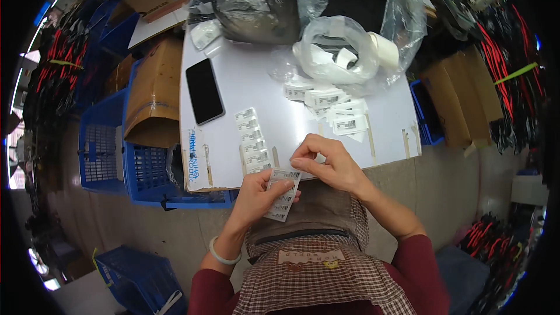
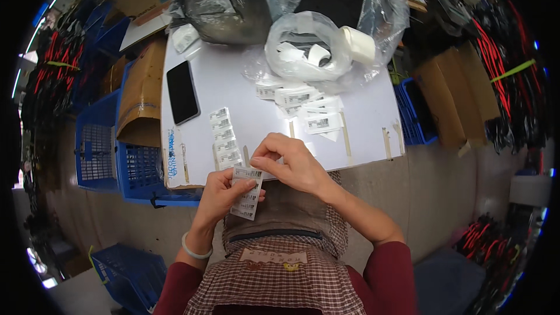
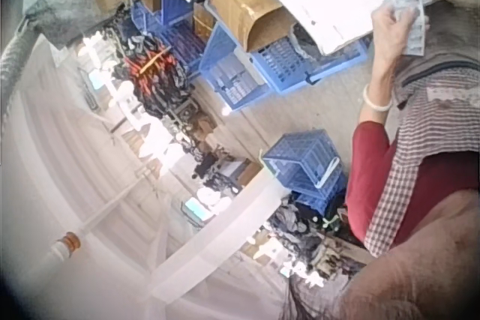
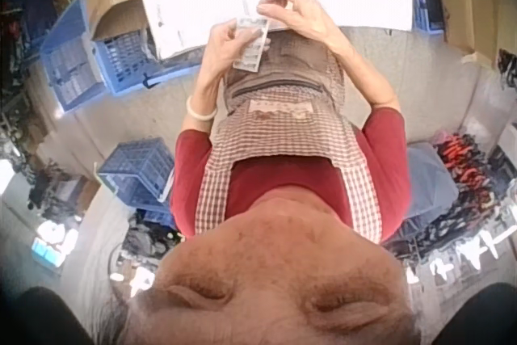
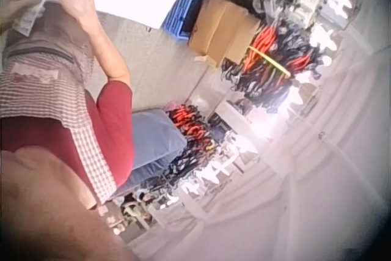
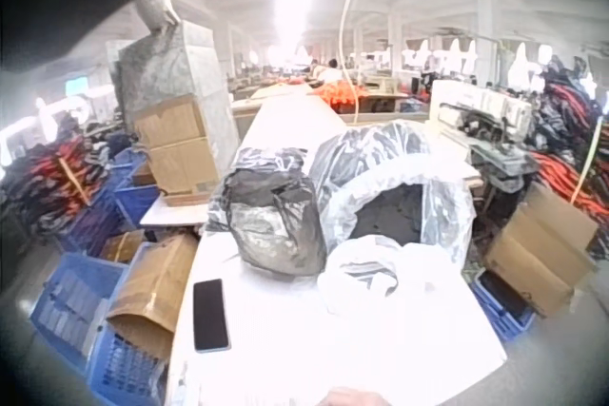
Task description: The person repeatedly picks up small white labels from a roll, peels them, and sticks them onto a white board on the table. The person handles the labels one at a time, smoothing each one down before moving to the next.
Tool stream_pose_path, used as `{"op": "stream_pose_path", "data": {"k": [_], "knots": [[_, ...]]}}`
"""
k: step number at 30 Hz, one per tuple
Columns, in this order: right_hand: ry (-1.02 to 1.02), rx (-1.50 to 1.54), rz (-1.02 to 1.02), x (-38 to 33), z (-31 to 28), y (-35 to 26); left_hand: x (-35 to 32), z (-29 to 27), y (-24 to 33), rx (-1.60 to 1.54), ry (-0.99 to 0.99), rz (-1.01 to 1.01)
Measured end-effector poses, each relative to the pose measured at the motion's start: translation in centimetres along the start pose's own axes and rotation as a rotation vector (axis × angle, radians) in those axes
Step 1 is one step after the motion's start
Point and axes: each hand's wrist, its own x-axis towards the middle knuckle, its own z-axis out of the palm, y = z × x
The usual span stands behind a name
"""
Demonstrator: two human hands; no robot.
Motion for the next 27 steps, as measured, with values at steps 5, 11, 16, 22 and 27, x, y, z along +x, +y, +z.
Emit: {"op": "stream_pose_path", "data": {"k": [5, 11, 16, 22, 27], "knots": [[-0.129, 0.107, 0.138, -0.9, -0.4, 0.9, 0.4, 0.3, -0.2, 0.078, -0.058, -0.029], [-0.172, 0.170, 0.183, -1.1, -0.3, 1.9, 0.5, -0.2, 0.1, 0.168, -0.072, -0.076], [-0.232, 0.482, 0.314, -1.3, -0.6, 2.3, 1.2, 0.0, 0.1, 0.250, -0.044, 0.015], [-0.292, 0.870, 0.500, -2.0, -0.2, 3.9, 1.5, 0.0, -1.2, 0.268, -0.033, 0.247], [-0.082, 0.590, 0.483, -2.6, -0.6, 3.1, 1.4, 3.2, -0.5, 0.085, 0.101, 0.272]]}}
